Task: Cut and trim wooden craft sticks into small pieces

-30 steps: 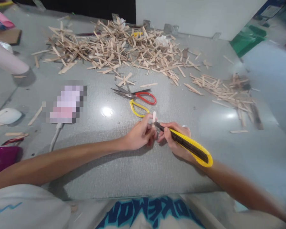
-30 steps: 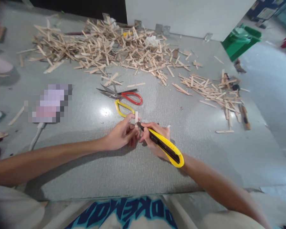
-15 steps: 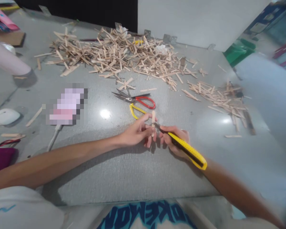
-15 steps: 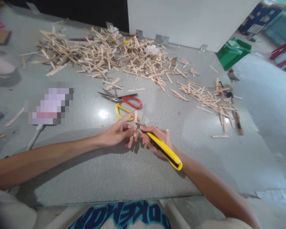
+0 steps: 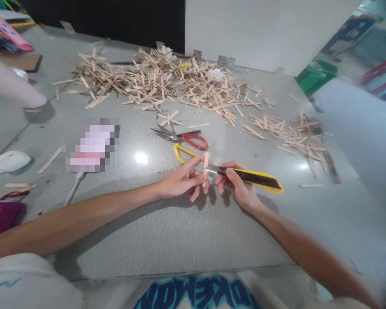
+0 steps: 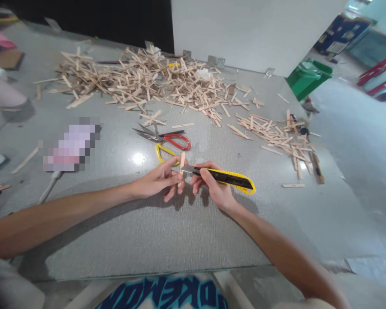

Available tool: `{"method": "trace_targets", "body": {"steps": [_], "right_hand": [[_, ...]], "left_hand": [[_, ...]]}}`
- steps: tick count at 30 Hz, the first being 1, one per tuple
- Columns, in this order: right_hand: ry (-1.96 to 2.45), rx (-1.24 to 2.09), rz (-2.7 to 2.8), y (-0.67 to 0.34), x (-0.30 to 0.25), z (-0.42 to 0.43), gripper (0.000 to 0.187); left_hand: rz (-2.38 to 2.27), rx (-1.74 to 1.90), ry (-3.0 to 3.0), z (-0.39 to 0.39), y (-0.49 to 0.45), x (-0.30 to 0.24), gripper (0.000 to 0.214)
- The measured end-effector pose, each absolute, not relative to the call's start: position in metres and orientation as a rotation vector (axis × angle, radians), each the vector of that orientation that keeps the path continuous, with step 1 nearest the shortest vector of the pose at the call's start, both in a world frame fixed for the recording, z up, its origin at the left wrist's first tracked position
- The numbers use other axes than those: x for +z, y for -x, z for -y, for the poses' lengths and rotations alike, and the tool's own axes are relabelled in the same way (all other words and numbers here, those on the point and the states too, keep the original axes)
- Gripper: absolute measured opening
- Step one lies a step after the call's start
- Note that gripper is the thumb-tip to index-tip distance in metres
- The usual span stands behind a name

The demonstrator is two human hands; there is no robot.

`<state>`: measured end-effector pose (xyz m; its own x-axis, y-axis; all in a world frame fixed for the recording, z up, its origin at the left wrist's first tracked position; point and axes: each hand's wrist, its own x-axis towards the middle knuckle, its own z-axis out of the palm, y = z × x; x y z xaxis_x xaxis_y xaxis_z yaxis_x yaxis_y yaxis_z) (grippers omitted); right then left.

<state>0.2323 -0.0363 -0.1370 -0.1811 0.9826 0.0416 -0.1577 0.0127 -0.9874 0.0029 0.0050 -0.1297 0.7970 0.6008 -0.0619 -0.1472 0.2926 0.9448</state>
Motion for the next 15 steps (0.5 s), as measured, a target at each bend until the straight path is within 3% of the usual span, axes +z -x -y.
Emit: {"method": "trace_targets", "body": {"steps": [6, 11, 15], "right_hand": [[0.996, 1.38, 1.176, -0.233, -0.144, 0.031, 0.041], [1.055, 1.105, 1.061, -0.239, -0.145, 0.029, 0.049], [1.149, 0.994, 1.185, -0.243, -0.134, 0.031, 0.044]], "left_hand": [[-0.489, 0.545, -1.197, -0.001, -0.005, -0.132, 0.04], [-0.618, 0.604, -1.244, 0.007, -0.009, -0.137, 0.039], [-0.645, 0.538, -1.403, 0.011, -0.01, -0.136, 0.035]]}}
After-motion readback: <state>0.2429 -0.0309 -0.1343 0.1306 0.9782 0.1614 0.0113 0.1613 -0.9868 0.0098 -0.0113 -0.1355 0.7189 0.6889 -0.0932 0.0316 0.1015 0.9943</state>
